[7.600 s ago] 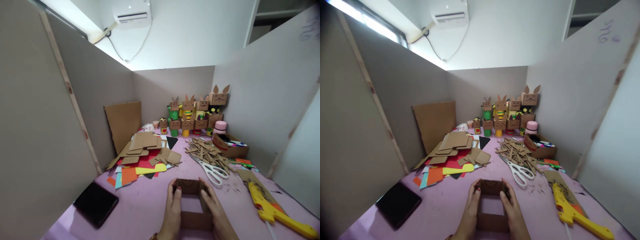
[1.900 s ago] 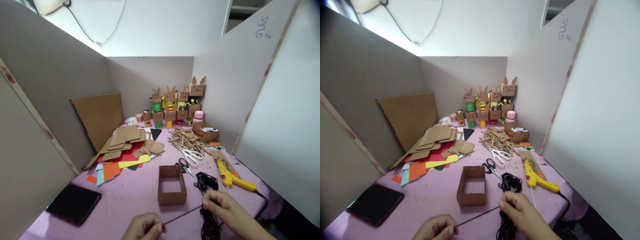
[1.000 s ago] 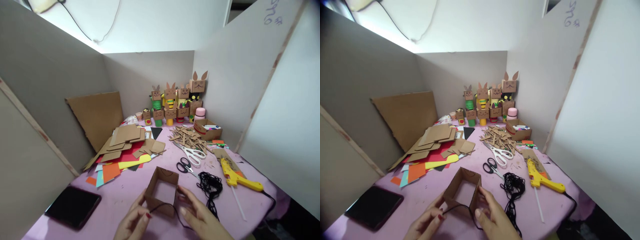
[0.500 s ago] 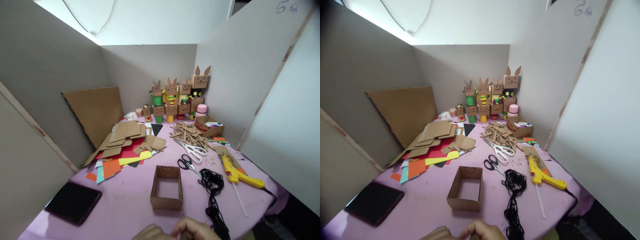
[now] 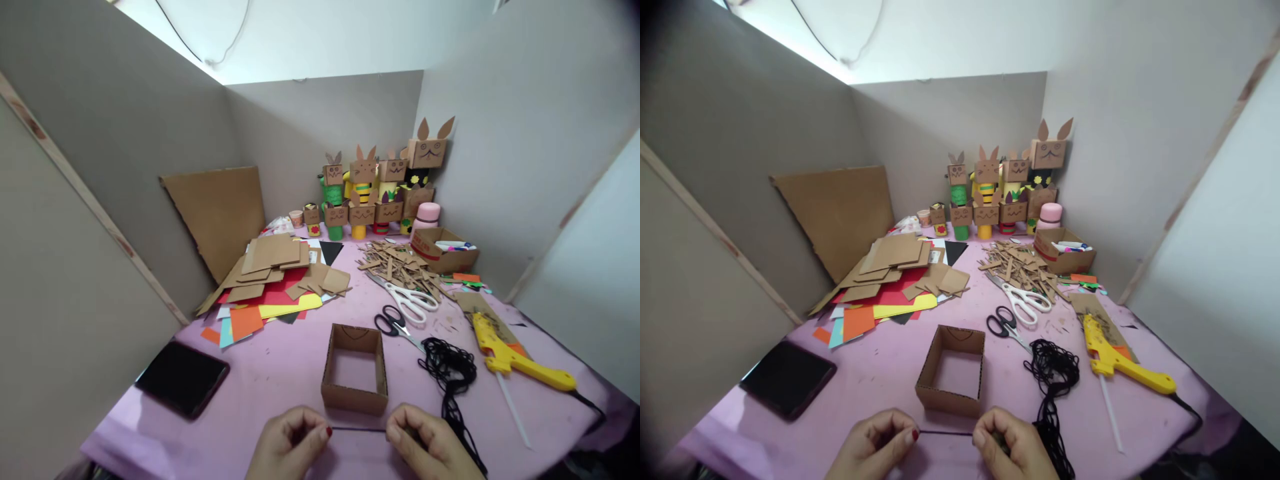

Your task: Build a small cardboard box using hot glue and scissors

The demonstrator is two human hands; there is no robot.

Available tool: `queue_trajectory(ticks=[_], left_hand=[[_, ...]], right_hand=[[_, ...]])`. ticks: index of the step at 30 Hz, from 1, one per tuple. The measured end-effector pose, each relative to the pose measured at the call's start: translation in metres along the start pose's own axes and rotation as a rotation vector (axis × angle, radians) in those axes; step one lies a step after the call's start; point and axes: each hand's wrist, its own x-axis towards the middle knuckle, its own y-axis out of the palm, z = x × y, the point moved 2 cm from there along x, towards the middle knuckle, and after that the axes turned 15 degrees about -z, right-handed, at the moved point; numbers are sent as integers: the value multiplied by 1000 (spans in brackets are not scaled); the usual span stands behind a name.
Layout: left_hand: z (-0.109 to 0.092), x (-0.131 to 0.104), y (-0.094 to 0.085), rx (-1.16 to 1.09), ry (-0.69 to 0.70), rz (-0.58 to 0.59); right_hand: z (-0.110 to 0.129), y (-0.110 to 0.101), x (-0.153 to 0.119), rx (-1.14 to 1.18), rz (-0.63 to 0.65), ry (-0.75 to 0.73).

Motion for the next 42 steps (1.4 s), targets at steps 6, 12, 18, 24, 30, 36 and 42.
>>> queue_trajectory(ticks=[6,12,18,24,30,36,42], left_hand=[[-5,3,-4,-17,65,-48],[-21,8,-4,-3,130,-278],[-27,19,2,-70,28,-226],[-26,21,5,-55,23,-233],[-24,21,5,-37,44,-234],[-19,22,3,-79,10,-209],[-13,20,0,-120,-21,-194]], right_hand=[[-5,3,-3,-21,-53,-31],[9,3,-4,-90,-327,-169],[16,-2,1,-169,-386,-215],[10,-3,5,-199,-373,-188],[10,-2,6,-173,-442,-216],[8,-8,10,-228,-299,-215],[11,-6,8,-251,-355,-216]])
